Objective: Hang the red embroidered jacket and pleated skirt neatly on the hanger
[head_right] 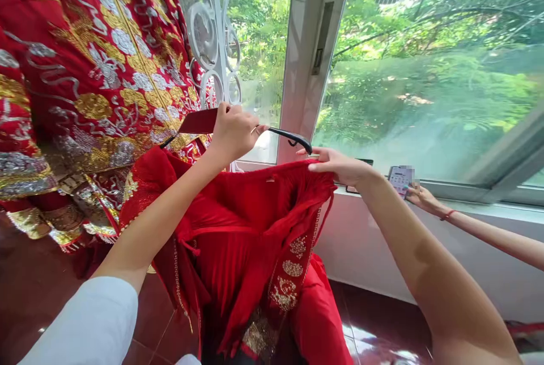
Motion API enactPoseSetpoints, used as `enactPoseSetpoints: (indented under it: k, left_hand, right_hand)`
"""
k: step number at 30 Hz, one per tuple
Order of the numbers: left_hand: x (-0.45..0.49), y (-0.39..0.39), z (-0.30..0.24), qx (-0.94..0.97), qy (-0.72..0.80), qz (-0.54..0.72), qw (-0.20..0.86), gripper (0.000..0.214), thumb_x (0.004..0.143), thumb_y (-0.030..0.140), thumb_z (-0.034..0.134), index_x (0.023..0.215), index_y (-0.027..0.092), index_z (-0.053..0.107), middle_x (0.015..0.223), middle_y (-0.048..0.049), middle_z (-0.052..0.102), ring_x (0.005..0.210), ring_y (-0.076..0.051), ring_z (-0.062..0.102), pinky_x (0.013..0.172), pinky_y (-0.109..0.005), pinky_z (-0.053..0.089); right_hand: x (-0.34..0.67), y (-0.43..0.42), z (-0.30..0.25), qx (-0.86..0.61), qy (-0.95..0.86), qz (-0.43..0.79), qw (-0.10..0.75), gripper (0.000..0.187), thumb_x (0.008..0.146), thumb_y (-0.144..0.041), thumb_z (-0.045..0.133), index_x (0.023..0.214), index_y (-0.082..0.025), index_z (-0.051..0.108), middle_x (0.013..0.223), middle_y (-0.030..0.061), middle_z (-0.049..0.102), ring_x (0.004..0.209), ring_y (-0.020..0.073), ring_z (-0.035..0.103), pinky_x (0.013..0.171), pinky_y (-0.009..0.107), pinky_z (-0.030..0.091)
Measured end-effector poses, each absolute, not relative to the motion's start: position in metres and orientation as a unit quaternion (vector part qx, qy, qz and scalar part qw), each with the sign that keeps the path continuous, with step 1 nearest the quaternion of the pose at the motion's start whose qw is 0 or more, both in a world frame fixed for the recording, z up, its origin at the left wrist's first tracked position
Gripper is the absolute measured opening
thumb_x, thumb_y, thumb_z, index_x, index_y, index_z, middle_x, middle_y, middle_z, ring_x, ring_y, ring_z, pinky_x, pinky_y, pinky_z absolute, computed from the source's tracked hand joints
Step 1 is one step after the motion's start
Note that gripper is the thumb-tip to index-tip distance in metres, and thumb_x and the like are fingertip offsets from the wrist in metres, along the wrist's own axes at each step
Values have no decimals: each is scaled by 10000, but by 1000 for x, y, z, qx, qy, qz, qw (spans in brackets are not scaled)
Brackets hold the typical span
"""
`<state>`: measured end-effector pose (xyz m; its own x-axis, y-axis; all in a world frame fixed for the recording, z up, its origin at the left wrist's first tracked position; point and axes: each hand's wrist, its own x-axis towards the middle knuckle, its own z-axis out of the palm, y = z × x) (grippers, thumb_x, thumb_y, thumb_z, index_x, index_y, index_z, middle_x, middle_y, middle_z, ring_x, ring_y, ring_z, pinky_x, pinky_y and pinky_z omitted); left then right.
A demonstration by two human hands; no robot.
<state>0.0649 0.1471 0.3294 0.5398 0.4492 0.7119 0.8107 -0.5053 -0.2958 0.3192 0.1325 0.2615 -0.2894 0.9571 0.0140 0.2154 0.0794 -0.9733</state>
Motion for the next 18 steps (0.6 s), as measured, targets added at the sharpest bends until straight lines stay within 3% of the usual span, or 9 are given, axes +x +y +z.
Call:
enactPoseSetpoints:
  k: [3,7,9,14,16,18]
  left_hand:
    - [65,144,330,-818,-382,-293,316,405,945,386,422,849,142,730,810,-116,704,936,-288,578,924,-497,317]
    - [66,143,332,-816,-384,-298,313,394,941,378,434,835,145,733,819,-123,709,935,-293,577,917,-495,322]
    - [65,142,332,-815,-385,-291,320,412,945,385,422,832,139,734,818,-126,710,931,-291,577,909,-486,331]
    - [66,141,333,-807,-401,-264,344,465,960,384,381,798,120,727,778,-135,705,877,-285,593,889,-476,350]
    - [67,141,334,-807,-406,-259,342,446,953,377,395,791,119,721,772,-140,702,864,-287,599,880,-473,361]
    - [68,141,335,-809,-408,-260,334,388,937,340,423,810,116,712,795,-143,701,866,-285,606,879,-466,374]
  right_hand:
    - [329,138,270,-487,-611,526,337,390,534,-303,866,840,-169,665,737,36,696,589,137,625,482,201,483]
    - [324,148,302,-554,-577,435,413,160,641,-212,781,744,-133,688,634,47,669,517,121,585,463,217,482]
    - [318,147,330,-579,-576,349,460,110,720,-171,703,803,-99,695,628,51,655,503,104,561,487,229,476]
    - [279,114,397,-583,-611,77,530,222,807,-160,589,966,-43,692,720,78,644,574,90,559,601,277,451]
    - [250,88,398,-573,-644,-52,504,159,797,-160,577,864,-108,712,743,88,651,681,167,611,666,326,477]
    - [218,62,380,-568,-687,-176,417,169,805,-137,532,755,-161,692,751,108,665,759,246,632,715,379,492]
